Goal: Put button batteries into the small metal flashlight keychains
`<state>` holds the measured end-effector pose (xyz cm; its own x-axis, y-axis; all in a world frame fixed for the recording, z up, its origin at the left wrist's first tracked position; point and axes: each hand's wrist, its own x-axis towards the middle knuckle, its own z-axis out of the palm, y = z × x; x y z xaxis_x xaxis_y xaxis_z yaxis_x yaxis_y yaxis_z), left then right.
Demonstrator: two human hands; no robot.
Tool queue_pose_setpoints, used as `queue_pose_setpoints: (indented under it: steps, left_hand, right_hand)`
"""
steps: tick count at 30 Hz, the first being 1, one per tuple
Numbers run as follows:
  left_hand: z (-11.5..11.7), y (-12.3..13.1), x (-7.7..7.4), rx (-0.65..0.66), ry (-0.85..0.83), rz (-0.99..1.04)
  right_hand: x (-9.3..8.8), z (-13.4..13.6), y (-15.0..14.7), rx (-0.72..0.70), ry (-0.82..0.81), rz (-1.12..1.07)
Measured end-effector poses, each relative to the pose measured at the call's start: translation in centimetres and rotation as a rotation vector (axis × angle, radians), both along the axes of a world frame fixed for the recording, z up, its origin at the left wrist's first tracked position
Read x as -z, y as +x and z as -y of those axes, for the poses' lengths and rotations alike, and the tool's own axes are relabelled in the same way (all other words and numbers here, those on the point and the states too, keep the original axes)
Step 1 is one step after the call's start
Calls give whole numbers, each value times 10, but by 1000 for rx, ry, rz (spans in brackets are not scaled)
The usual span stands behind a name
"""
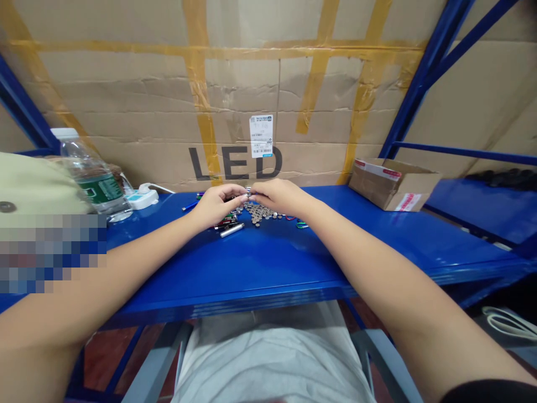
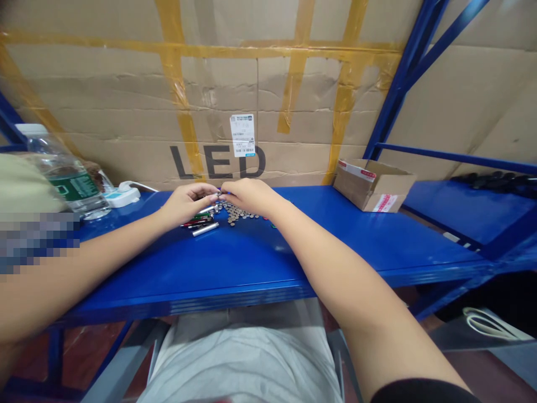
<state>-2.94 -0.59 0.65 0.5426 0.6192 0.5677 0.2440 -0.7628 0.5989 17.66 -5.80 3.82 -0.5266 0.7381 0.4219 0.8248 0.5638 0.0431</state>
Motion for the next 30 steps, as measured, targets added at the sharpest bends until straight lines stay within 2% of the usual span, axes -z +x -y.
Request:
queue_pose_setpoints:
  steps: [3,6,8,12,14,16,24,27,30]
  left_hand:
    - [2,1,-2,7,7,-1]
    - [4,0,-3,-4,84,-21]
    - [4,-2,-4,-30,184,-56]
    - [2,-6,-2,-92,425,-144]
    - [1,-7,-2,-96,507,-180]
    - [0,-8,-2,-90,529,-200]
    - [4,-2,-3,-122,355,-166]
    - [6,-1,-5,-58,240,-240]
    - [6,-2,-7,-43,271,-323]
  right_hand:
    - [-3,4,0,-37,0,19]
    - [-2,4,-1,-104,-59,-52]
    - [2,2,-3,-155,-198,-188]
    - [11,-4,-7,-179,-577,-505]
    - [14,-6,-8,-189,-653,-568]
    - [15,-7,-8,-193,-635,-568]
    - [7,-4,-5,-178,-279,-338]
    - [5,-7,-2,-198,-168,-277]
    - [6,-9,1,-194,-143,-262]
